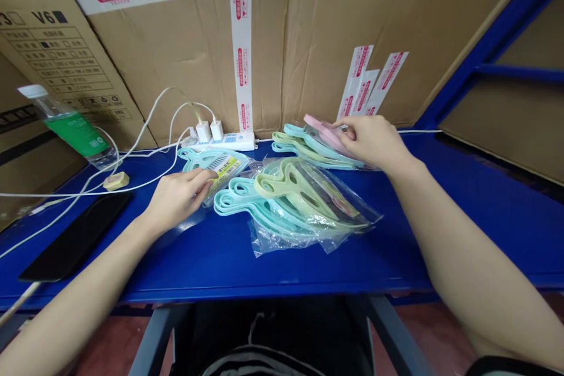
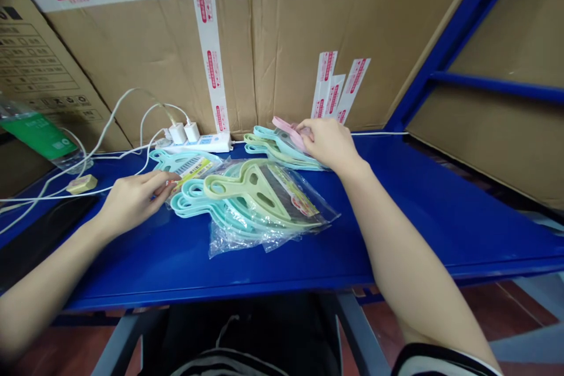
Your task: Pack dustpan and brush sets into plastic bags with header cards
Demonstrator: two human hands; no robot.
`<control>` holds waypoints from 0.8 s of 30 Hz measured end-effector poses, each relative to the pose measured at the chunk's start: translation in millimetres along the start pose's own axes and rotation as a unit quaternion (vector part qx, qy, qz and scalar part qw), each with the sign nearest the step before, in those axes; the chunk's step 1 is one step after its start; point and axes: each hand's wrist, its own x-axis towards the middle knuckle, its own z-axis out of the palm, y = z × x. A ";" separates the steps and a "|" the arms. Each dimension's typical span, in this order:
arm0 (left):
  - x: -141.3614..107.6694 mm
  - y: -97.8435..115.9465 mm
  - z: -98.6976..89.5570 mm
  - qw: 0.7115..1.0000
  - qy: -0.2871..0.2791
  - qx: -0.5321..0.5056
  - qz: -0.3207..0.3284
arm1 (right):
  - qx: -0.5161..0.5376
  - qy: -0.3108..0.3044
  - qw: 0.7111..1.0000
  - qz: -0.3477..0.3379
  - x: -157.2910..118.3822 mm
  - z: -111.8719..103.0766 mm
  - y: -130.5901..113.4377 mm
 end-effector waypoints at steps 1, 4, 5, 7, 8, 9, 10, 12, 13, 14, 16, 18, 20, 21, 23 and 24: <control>0.2 0.2 0.2 1.000 -0.009 0.006 0.000 | -0.010 -0.007 1.000 0.009 0.4 1.1 2.6; 0.4 0.9 0.1 0.999 -0.044 0.018 -0.010 | -0.030 -0.015 0.999 0.023 0.5 2.8 5.3; 0.1 1.0 0.3 0.998 -0.056 0.017 -0.009 | -0.030 -0.018 0.999 0.021 0.2 2.7 4.7; -0.8 0.7 1.6 0.997 -0.072 0.007 0.001 | -0.023 -0.036 0.999 0.011 -0.7 2.0 2.5; -1.4 0.4 2.6 0.997 -0.075 0.002 0.006 | -0.020 -0.047 0.999 0.006 -1.1 1.4 1.3; -1.9 0.1 3.7 0.997 -0.075 -0.001 0.011 | -0.019 -0.054 0.998 0.004 -1.3 0.7 0.4; -2.3 -0.1 4.7 0.997 -0.071 -0.002 0.014 | -0.020 -0.057 0.998 0.001 -1.5 0.1 -0.3; -2.5 -0.2 5.6 0.998 -0.063 -0.003 0.016 | -0.024 -0.054 0.998 0.003 -1.4 -1.1 -1.3; -2.2 0.1 5.3 0.998 -0.062 -0.005 0.016 | -0.026 -0.052 0.998 0.007 -1.3 -1.6 -1.8; -1.8 0.6 4.6 0.998 -0.063 -0.008 0.015 | -0.028 -0.050 0.998 0.014 -1.1 -1.9 -2.5; -0.8 2.1 2.3 0.997 -0.074 -0.018 0.011 | -0.028 -0.046 0.998 0.033 -1.0 -1.9 -5.0; 0.1 4.0 -0.2 0.996 -0.090 -0.024 0.007 | -0.022 -0.043 0.998 0.046 -1.3 -0.8 -8.0; 0.5 5.6 -1.1 0.994 -0.102 -0.023 0.004 | -0.012 -0.042 0.998 0.047 -1.8 0.7 -10.2; 0.7 6.0 -0.9 0.994 -0.108 -0.020 0.003 | -0.008 -0.042 0.998 0.046 -2.0 1.4 -10.6; 1.2 5.8 0.5 0.993 -0.115 -0.014 0.004 | -0.007 -0.036 0.998 0.041 -2.4 2.4 -10.4; 1.7 5.2 1.0 0.993 -0.114 -0.012 0.006 | -0.010 -0.031 0.999 0.038 -2.5 2.7 -10.0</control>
